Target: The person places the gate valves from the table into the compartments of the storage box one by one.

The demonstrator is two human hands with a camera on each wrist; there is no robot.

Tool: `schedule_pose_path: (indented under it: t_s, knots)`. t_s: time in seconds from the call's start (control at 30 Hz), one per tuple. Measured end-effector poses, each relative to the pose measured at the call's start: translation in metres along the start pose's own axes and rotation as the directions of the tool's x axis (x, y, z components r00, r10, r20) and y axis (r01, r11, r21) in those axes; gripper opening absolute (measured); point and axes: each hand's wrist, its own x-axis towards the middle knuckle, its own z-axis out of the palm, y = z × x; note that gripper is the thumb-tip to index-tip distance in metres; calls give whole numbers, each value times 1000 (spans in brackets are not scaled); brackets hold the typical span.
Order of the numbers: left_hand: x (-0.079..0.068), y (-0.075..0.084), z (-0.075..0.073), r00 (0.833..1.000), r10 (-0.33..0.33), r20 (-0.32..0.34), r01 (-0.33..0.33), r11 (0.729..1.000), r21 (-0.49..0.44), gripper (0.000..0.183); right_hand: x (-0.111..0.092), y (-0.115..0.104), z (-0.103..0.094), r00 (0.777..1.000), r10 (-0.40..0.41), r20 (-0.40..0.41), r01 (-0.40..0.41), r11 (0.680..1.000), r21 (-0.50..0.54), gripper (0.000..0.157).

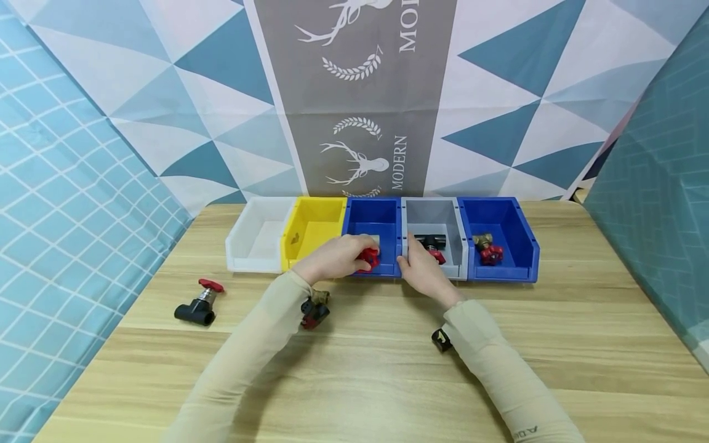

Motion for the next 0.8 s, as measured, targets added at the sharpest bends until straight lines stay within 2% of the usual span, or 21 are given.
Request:
schedule_pose_path:
  t_s: [0.33, 0.8]
  knots:
    - [8, -1, 5, 1000, -30, 4, 30, 999, -38, 32, 0, 0, 2, 1000, 2, -16, -2, 1000, -11, 63]
    - [14, -7, 9, 999, -20, -44, 20, 1000, 0, 29, 0, 0, 4, 999, -15, -37, 15, 1000, -4, 62]
